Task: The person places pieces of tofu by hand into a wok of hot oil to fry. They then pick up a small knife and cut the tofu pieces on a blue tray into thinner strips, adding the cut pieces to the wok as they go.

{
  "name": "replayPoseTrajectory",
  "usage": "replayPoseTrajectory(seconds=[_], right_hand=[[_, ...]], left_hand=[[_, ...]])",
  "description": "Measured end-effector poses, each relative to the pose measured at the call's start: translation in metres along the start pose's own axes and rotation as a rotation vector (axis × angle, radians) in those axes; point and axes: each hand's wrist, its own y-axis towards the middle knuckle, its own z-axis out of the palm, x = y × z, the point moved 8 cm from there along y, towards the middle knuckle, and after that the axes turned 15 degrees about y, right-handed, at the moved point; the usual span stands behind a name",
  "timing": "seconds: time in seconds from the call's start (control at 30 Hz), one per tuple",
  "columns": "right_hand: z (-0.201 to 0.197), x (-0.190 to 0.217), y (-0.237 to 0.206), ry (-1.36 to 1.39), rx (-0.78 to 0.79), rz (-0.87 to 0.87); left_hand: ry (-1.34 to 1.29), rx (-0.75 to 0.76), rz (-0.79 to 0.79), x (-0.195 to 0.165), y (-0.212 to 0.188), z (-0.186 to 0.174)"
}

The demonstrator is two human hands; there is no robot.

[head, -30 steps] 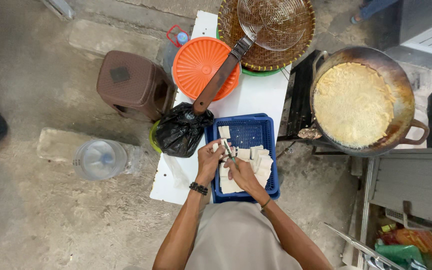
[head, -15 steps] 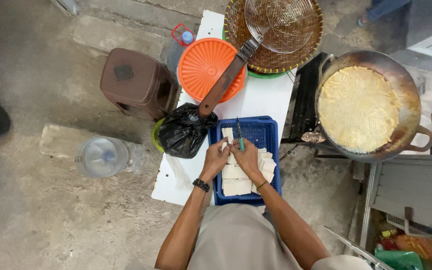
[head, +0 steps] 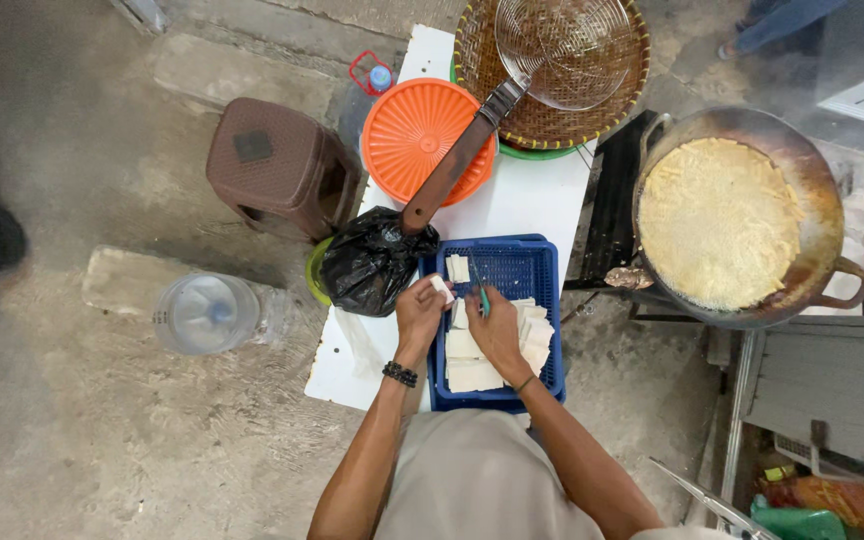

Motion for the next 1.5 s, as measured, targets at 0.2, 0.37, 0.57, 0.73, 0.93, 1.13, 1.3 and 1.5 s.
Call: replayPoseTrajectory(seconds=[0.2,0.37,0.57,0.73,0.93,1.13,1.3,1.5], right_hand=[[0.000,0.042,-0.032,0.038,0.211,0.026],[0.005,0.027,-0.038,-0.078,0.244,0.076],[0.018,-0.016,-0.043,0.193,0.332,0.255],[0.009,-0.017,-0.046,0.286,0.228,0.350],[-0.014,0.016,-0.018,-0.015,-0.113,-0.039],[-0.012,-0.039,0.021,-0.011,-0.155,0.202],[-0.005,-0.057,0.042,-0.043,-0.184,0.254],[-0.012,-0.053,0.044,-0.082,-0.138,0.182]], left_hand=[[-0.029,0.107,-0.013,0.006,-0.001,0.014],[-0.004,0.150,0.008,-0.011,-0.010,0.020],[0.004,0.239,-0.049,-0.023,-0.020,0.021],[0.057,0.266,-0.038,-0.022,-0.017,0.020],[0.306,0.227,-0.025,-0.007,-0.007,0.033],[0.667,0.046,0.109,-0.007,0.021,0.046],[0.524,-0.106,0.106,-0.012,0.017,0.027],[0.835,0.058,0.188,-0.034,-0.008,0.028]])
